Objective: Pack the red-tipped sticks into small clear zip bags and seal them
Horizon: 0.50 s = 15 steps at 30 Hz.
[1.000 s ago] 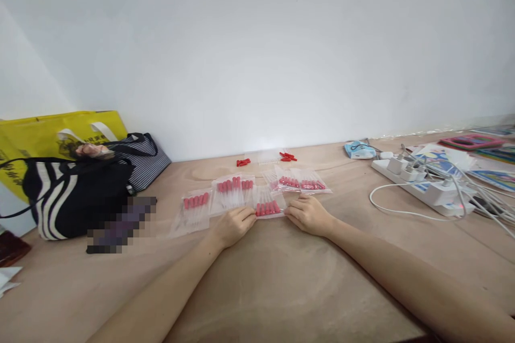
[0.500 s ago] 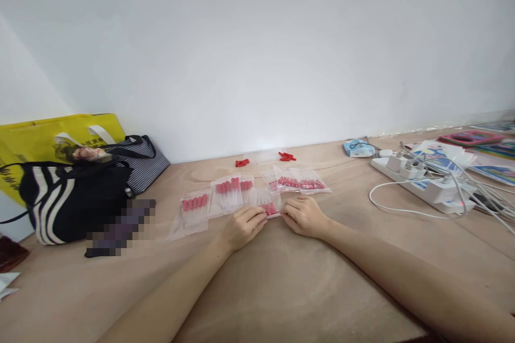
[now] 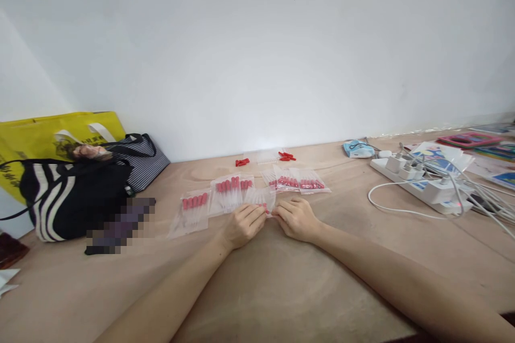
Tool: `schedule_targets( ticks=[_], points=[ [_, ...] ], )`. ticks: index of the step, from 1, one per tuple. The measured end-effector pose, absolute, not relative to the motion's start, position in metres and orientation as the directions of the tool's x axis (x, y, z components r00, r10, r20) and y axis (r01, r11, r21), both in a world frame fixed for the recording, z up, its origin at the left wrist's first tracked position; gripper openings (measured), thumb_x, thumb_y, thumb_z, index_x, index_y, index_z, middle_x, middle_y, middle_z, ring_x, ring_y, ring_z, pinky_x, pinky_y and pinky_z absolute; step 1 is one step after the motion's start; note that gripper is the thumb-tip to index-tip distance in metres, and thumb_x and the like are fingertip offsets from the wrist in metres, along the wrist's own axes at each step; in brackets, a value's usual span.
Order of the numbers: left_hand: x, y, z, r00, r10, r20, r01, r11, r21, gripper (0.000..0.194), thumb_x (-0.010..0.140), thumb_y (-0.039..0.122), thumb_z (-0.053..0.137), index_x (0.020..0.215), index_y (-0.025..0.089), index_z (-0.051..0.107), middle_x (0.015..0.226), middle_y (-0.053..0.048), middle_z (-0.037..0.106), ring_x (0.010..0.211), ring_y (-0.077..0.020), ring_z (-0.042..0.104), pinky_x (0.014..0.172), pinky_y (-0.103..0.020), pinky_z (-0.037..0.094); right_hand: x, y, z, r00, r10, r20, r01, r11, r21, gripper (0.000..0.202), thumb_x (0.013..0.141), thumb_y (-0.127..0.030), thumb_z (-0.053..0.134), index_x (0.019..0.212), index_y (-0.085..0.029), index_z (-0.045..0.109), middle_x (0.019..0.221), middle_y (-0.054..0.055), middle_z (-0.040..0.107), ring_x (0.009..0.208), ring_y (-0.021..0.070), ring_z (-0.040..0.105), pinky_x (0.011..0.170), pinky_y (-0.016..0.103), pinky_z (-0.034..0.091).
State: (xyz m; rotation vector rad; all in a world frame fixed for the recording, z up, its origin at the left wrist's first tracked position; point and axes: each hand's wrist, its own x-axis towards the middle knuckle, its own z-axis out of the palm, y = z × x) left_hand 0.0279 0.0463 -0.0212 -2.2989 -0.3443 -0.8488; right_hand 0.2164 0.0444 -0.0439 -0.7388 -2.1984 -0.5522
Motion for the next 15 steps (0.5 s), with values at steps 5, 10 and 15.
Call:
schedule_targets(
  ticks=[5, 10, 15],
  points=[
    [0.019, 0.048, -0.022, 0.761, 0.013, 0.648, 0.462, -0.713, -0.528, 0.007, 0.079, 0.007, 0.05, 0.08, 0.011, 0.056, 0.076, -0.006, 0.064, 0.069, -0.0141, 0.06, 0.065, -0.028, 0.051, 0.219, 0.045, -0.043, -0.536, 0.328, 0.778, 0.645, 0.754, 0.126, 0.018, 0.083, -0.017, 0.039, 0.072, -0.017, 0.054, 0.063, 0.0, 0.057, 0.054, 0.0106, 0.044, 0.054, 0.026, 0.025],
    [0.009, 0.05, -0.022, 0.764, 0.059, 0.642, 0.502, -0.679, -0.535, 0.011, 0.081, 0.006, 0.046, 0.085, 0.011, 0.056, 0.081, -0.007, 0.064, 0.074, -0.0157, 0.06, 0.068, -0.029, 0.052, 0.223, 0.043, -0.04, -0.507, 0.401, 0.763, 0.653, 0.756, 0.036, 0.015, 0.08, -0.016, 0.04, 0.073, -0.017, 0.053, 0.064, 0.0, 0.056, 0.055, 0.0112, 0.045, 0.053, 0.024, 0.027],
    [-0.004, 0.053, -0.021, 0.769, 0.117, 0.628, 0.54, -0.644, -0.542, 0.014, 0.084, 0.009, 0.042, 0.082, 0.011, 0.056, 0.077, -0.007, 0.063, 0.07, -0.0158, 0.06, 0.066, -0.029, 0.051, 0.234, 0.046, -0.043, -0.49, 0.477, 0.73, 0.656, 0.753, -0.053, 0.012, 0.08, -0.016, 0.041, 0.074, -0.018, 0.052, 0.066, 0.001, 0.055, 0.058, 0.0117, 0.047, 0.052, 0.024, 0.028]
  ],
)
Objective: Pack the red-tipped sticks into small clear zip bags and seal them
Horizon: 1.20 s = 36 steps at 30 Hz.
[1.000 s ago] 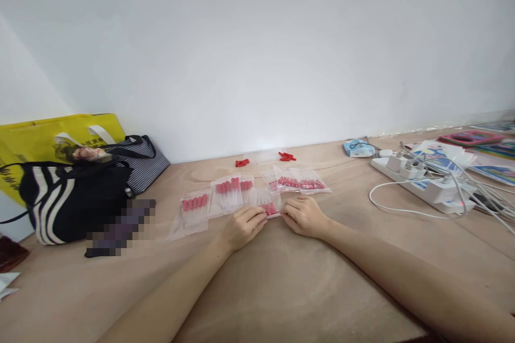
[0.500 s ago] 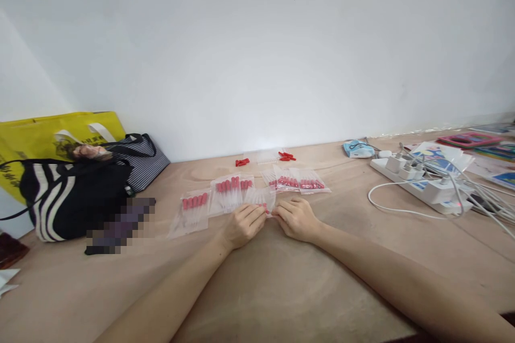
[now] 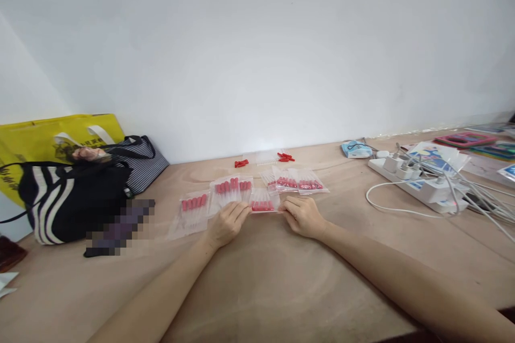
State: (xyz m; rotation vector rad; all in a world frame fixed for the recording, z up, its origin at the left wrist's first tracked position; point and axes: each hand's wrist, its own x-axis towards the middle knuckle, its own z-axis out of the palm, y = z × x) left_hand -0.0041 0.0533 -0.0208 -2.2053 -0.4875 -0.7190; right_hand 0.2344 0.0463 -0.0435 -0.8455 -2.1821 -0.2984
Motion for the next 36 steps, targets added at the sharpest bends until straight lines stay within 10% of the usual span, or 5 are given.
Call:
schedule_targets(
  ticks=[12, 21, 36],
  points=[
    [-0.028, 0.063, -0.028, 0.519, 0.513, 0.684, 0.778, -0.615, -0.128, 0.019, 0.085, 0.022, 0.04, 0.093, 0.014, 0.056, 0.092, -0.009, 0.061, 0.089, -0.0213, 0.055, 0.08, -0.038, 0.046, 0.228, 0.044, -0.04, -0.487, 0.757, 0.435, 0.096, 0.541, -0.835, 0.02, 0.087, -0.039, 0.036, 0.081, -0.02, 0.038, 0.103, 0.008, 0.053, 0.084, 0.0142, 0.054, 0.072, 0.03, 0.043],
    [-0.034, 0.074, -0.039, 0.326, 0.822, 0.467, 0.903, -0.418, 0.105, 0.042, 0.083, 0.038, 0.039, 0.119, 0.016, 0.047, 0.13, -0.01, 0.041, 0.122, -0.0241, 0.034, 0.101, -0.04, 0.031, 0.241, 0.046, -0.016, -0.318, 0.793, 0.52, -0.056, 0.532, -0.845, 0.032, 0.074, -0.041, 0.058, 0.062, -0.02, 0.037, 0.084, 0.005, 0.061, 0.084, 0.0173, 0.057, 0.07, 0.03, 0.043],
    [-0.035, 0.067, -0.037, 0.407, 0.824, 0.394, 0.876, -0.474, 0.087, 0.042, 0.084, 0.038, 0.041, 0.119, 0.016, 0.049, 0.128, -0.014, 0.044, 0.12, -0.0269, 0.037, 0.094, -0.045, 0.037, 0.324, 0.117, -0.062, 0.058, 0.917, 0.396, 0.387, 0.345, -0.855, 0.023, 0.071, -0.032, 0.053, 0.087, -0.019, 0.044, 0.074, 0.001, 0.058, 0.057, 0.0129, 0.053, 0.054, 0.027, 0.043]
  ],
)
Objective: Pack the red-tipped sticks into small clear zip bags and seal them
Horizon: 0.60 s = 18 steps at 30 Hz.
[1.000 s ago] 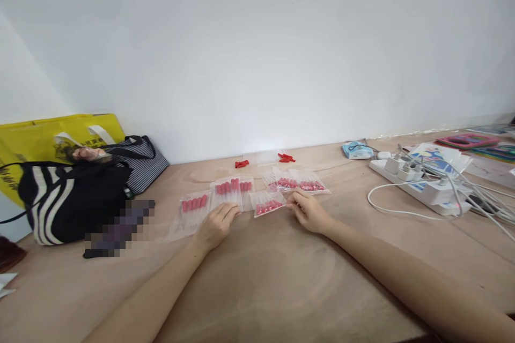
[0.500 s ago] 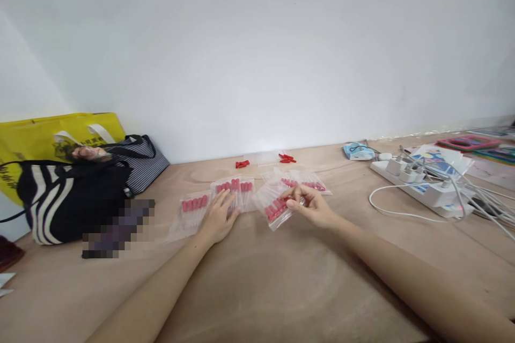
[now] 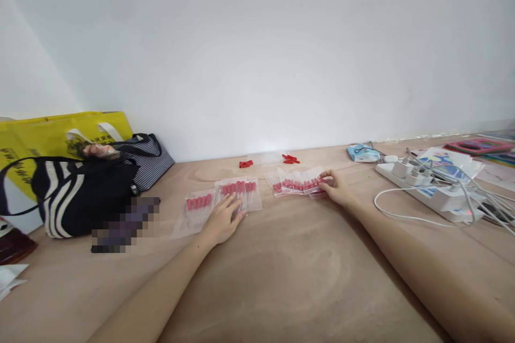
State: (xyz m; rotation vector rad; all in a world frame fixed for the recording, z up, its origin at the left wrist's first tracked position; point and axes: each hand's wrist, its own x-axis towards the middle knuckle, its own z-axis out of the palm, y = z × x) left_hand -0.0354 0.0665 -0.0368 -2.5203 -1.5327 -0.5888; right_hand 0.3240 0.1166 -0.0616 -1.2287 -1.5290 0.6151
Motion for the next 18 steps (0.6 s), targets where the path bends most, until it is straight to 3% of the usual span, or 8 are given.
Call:
schedule_targets(
  ticks=[4, 8, 13, 18],
  points=[
    [-0.034, 0.055, -0.035, 0.458, 0.792, 0.404, 0.847, -0.527, 0.072, 0.038, 0.084, 0.036, 0.041, 0.114, 0.016, 0.054, 0.126, -0.014, 0.047, 0.118, -0.027, 0.041, 0.092, -0.045, 0.04, 0.325, 0.113, -0.059, 0.008, 0.836, 0.549, 0.777, 0.34, -0.53, 0.013, 0.07, -0.021, 0.049, 0.082, -0.02, 0.055, 0.086, 0.005, 0.059, 0.08, 0.0197, 0.054, 0.071, 0.035, 0.039],
    [-0.032, 0.035, -0.032, 0.544, 0.736, 0.403, 0.782, -0.619, 0.074, 0.036, 0.084, 0.034, 0.043, 0.115, 0.019, 0.053, 0.125, -0.011, 0.048, 0.117, -0.0259, 0.042, 0.092, -0.045, 0.041, 0.318, 0.1, -0.05, 0.014, 0.743, 0.669, 0.909, 0.27, -0.319, 0.012, 0.074, -0.02, 0.046, 0.075, -0.021, 0.058, 0.086, 0.006, 0.06, 0.09, 0.0246, 0.049, 0.08, 0.043, 0.031],
    [-0.028, 0.013, -0.022, 0.719, 0.583, 0.378, 0.562, -0.808, 0.176, 0.032, 0.08, 0.023, 0.047, 0.111, 0.021, 0.056, 0.118, -0.008, 0.055, 0.117, -0.0234, 0.043, 0.091, -0.042, 0.043, 0.295, 0.083, -0.042, -0.24, 0.668, 0.705, 0.825, 0.522, -0.214, 0.01, 0.073, -0.018, 0.049, 0.079, -0.019, 0.057, 0.083, 0.006, 0.06, 0.085, 0.0217, 0.049, 0.078, 0.039, 0.034],
    [-0.015, 0.003, -0.012, 0.793, 0.468, 0.39, 0.391, -0.882, 0.264, 0.046, 0.07, 0.005, 0.04, 0.11, 0.022, 0.054, 0.109, -0.005, 0.061, 0.107, -0.018, 0.053, 0.095, -0.039, 0.041, 0.267, 0.062, -0.037, -0.643, 0.523, 0.559, 0.56, 0.819, -0.121, 0.035, 0.068, -0.007, 0.048, 0.1, -0.02, 0.056, 0.096, 0.006, 0.058, 0.09, 0.0197, 0.05, 0.079, 0.036, 0.039]
  ],
)
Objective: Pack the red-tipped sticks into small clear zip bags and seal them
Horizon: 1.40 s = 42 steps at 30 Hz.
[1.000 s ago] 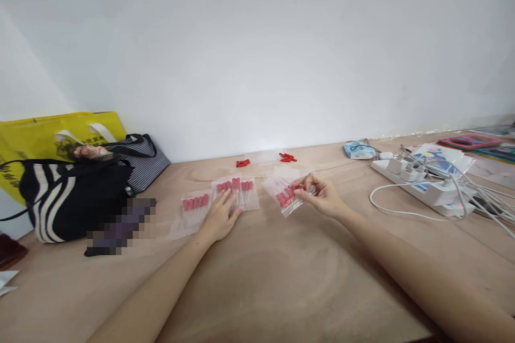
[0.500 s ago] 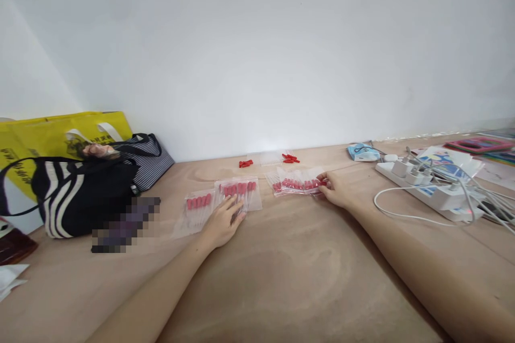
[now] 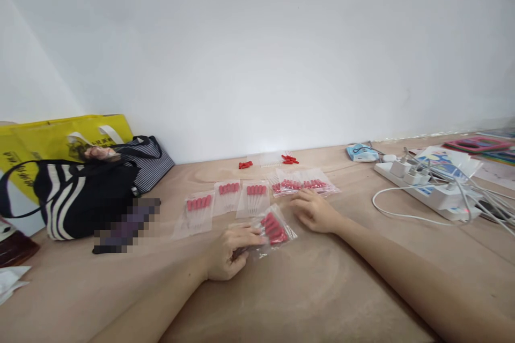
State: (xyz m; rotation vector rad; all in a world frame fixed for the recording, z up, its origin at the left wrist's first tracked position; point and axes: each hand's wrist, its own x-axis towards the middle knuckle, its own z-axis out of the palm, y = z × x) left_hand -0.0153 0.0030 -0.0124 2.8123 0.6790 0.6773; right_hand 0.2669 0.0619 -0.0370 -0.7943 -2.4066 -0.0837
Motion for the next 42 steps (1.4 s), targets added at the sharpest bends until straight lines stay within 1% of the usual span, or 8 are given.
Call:
schedule_targets(
  ticks=[6, 10, 17, 23, 26, 33, 37, 42],
  points=[
    [-0.008, 0.04, -0.024, 0.722, 0.521, 0.455, 0.542, -0.835, 0.097, 0.048, 0.071, 0.0, 0.035, 0.107, 0.022, 0.056, 0.107, -0.003, 0.062, 0.113, -0.0211, 0.047, 0.096, -0.049, 0.036, 0.262, 0.054, -0.035, -0.688, 0.469, 0.554, 0.506, 0.857, -0.096, 0.041, 0.075, -0.011, 0.047, 0.113, -0.025, 0.053, 0.12, 0.009, 0.045, 0.11, 0.0221, 0.043, 0.086, 0.04, 0.039],
    [-0.008, 0.068, -0.032, 0.486, 0.574, 0.659, 0.734, -0.677, 0.048, 0.031, 0.078, 0.008, 0.039, 0.099, 0.018, 0.06, 0.102, -0.008, 0.063, 0.104, -0.023, 0.053, 0.089, -0.048, 0.042, 0.265, 0.059, -0.04, -0.671, 0.465, 0.578, 0.49, 0.862, -0.126, 0.022, 0.08, -0.02, 0.047, 0.098, -0.023, 0.06, 0.104, 0.008, 0.056, 0.096, 0.0187, 0.052, 0.08, 0.036, 0.043],
    [0.009, 0.04, -0.023, 0.746, 0.393, 0.537, 0.443, -0.896, 0.04, 0.033, 0.078, 0.036, 0.055, 0.107, 0.02, 0.056, 0.106, -0.008, 0.059, 0.1, -0.0188, 0.054, 0.085, -0.034, 0.046, 0.256, 0.057, -0.042, -0.675, 0.434, 0.597, 0.533, 0.846, -0.012, 0.021, 0.086, -0.017, 0.035, 0.079, -0.019, 0.054, 0.075, 0.004, 0.059, 0.072, 0.0149, 0.053, 0.085, 0.04, 0.039],
    [0.011, 0.06, -0.028, 0.705, 0.38, 0.599, 0.553, -0.823, -0.128, 0.022, 0.083, 0.017, 0.046, 0.092, 0.025, 0.065, 0.091, -0.003, 0.065, 0.092, -0.0177, 0.055, 0.08, -0.036, 0.045, 0.251, 0.054, -0.043, -0.682, 0.373, 0.629, 0.525, 0.849, 0.066, 0.025, 0.087, -0.013, 0.029, 0.079, -0.021, 0.052, 0.074, 0.003, 0.058, 0.073, 0.0154, 0.053, 0.09, 0.041, 0.037],
    [0.01, 0.079, -0.035, 0.618, 0.473, 0.628, 0.673, -0.731, -0.111, 0.024, 0.08, 0.01, 0.048, 0.087, 0.025, 0.067, 0.094, -0.004, 0.065, 0.088, -0.0195, 0.056, 0.077, -0.04, 0.046, 0.246, 0.054, -0.045, -0.684, 0.375, 0.626, 0.532, 0.843, 0.076, 0.025, 0.087, -0.012, 0.029, 0.078, -0.02, 0.051, 0.072, 0.003, 0.057, 0.071, 0.015, 0.053, 0.09, 0.041, 0.037],
    [0.007, 0.055, -0.028, 0.575, 0.549, 0.606, 0.579, -0.797, 0.172, 0.029, 0.08, 0.014, 0.044, 0.105, 0.018, 0.057, 0.103, -0.009, 0.058, 0.092, -0.0172, 0.057, 0.077, -0.032, 0.05, 0.243, 0.056, -0.044, -0.588, 0.487, 0.645, 0.573, 0.814, -0.093, 0.017, 0.085, -0.02, 0.038, 0.074, -0.02, 0.051, 0.068, 0.003, 0.055, 0.067, 0.0149, 0.052, 0.068, 0.029, 0.044],
    [0.007, 0.033, -0.025, 0.624, 0.494, 0.605, 0.553, -0.827, 0.105, 0.037, 0.073, 0.034, 0.06, 0.107, 0.019, 0.055, 0.1, -0.009, 0.059, 0.09, -0.0193, 0.057, 0.078, -0.033, 0.05, 0.24, 0.052, -0.044, -0.512, 0.536, 0.671, 0.562, 0.8, -0.211, 0.012, 0.083, -0.02, 0.042, 0.075, -0.019, 0.051, 0.066, 0.002, 0.055, 0.063, 0.0137, 0.051, 0.058, 0.025, 0.042],
    [0.012, 0.036, -0.03, 0.608, 0.391, 0.691, 0.553, -0.833, -0.016, 0.014, 0.083, 0.021, 0.049, 0.091, 0.019, 0.061, 0.082, -0.004, 0.063, 0.073, -0.0119, 0.06, 0.065, -0.023, 0.051, 0.236, 0.049, -0.046, -0.49, 0.537, 0.687, 0.52, 0.812, -0.263, 0.009, 0.083, -0.02, 0.043, 0.079, -0.019, 0.051, 0.07, 0.003, 0.057, 0.066, 0.014, 0.053, 0.06, 0.024, 0.043]
  ],
)
